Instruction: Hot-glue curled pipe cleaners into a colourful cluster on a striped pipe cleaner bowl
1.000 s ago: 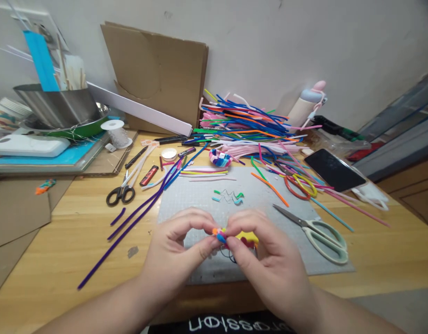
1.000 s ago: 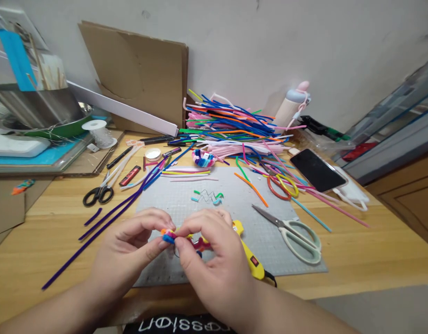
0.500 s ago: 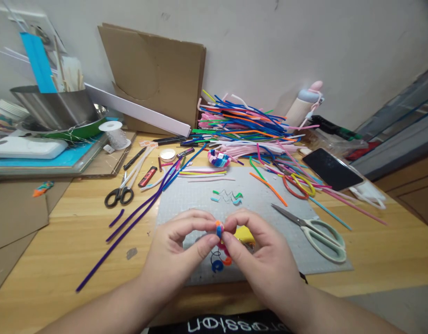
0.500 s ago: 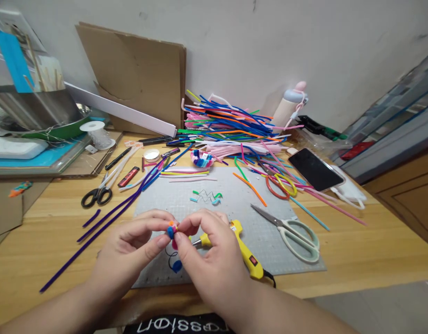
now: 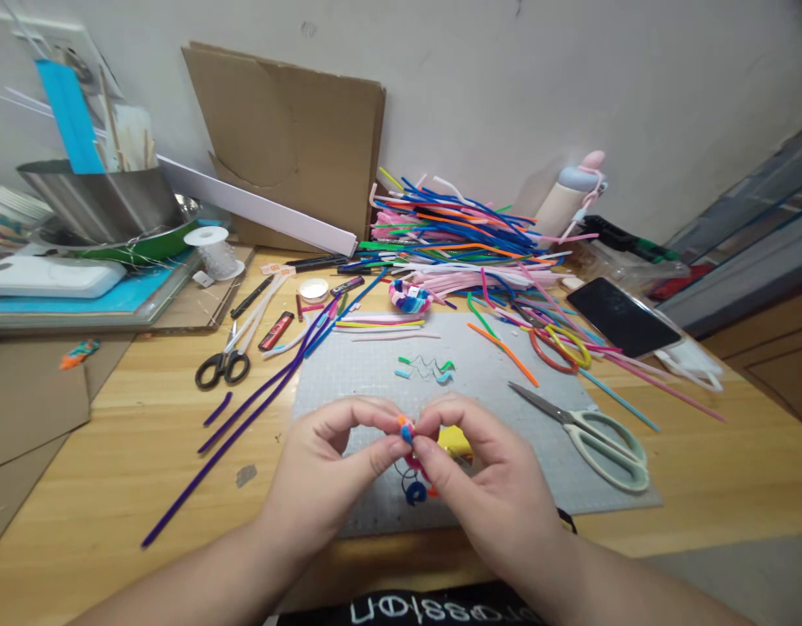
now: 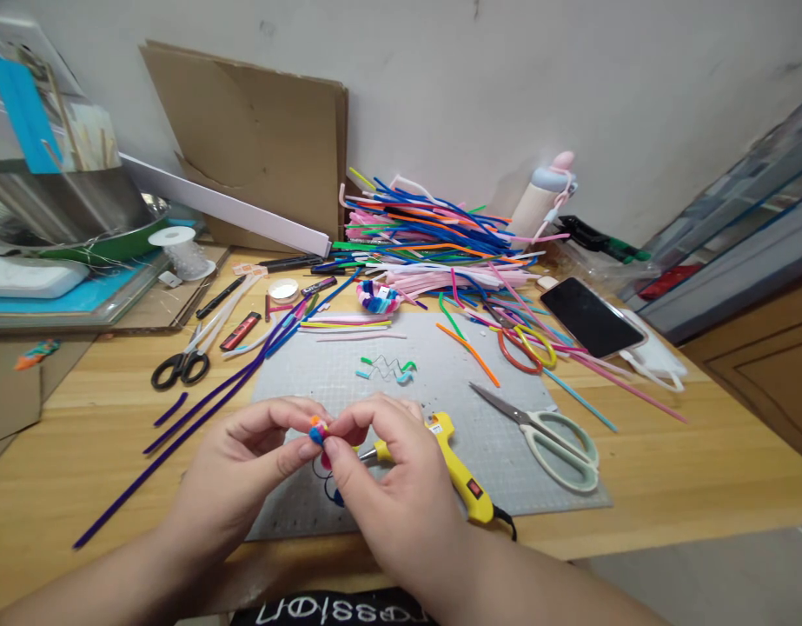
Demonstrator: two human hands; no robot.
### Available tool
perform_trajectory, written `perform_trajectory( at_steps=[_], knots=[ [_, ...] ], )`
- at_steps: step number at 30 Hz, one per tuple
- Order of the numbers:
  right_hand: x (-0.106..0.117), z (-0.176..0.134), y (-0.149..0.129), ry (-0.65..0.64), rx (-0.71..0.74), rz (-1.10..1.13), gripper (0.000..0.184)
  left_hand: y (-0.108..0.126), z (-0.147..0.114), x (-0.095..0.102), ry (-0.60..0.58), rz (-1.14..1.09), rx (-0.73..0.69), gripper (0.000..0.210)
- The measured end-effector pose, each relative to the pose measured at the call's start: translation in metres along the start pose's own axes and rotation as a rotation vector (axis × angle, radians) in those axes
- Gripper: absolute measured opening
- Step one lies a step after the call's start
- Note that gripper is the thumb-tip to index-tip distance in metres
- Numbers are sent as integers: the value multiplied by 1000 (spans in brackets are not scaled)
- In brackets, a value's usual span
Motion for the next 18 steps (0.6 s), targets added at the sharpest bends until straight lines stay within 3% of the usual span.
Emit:
perform_trajectory(
  at_steps=[18],
  knots=[
    [0, -1, 0, 2, 20, 12, 7, 0, 2, -1, -76, -34, -3, 9]
  ],
)
Point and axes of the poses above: each hand's wrist, its own z-axis towards the middle knuckle, its own x-axis out of the back of the hand, y = z × x, the point moved 2 cm from there along z, towards the middle knuckle, and after that the axes turned 8 degrees about x, right-handed, at the moved point
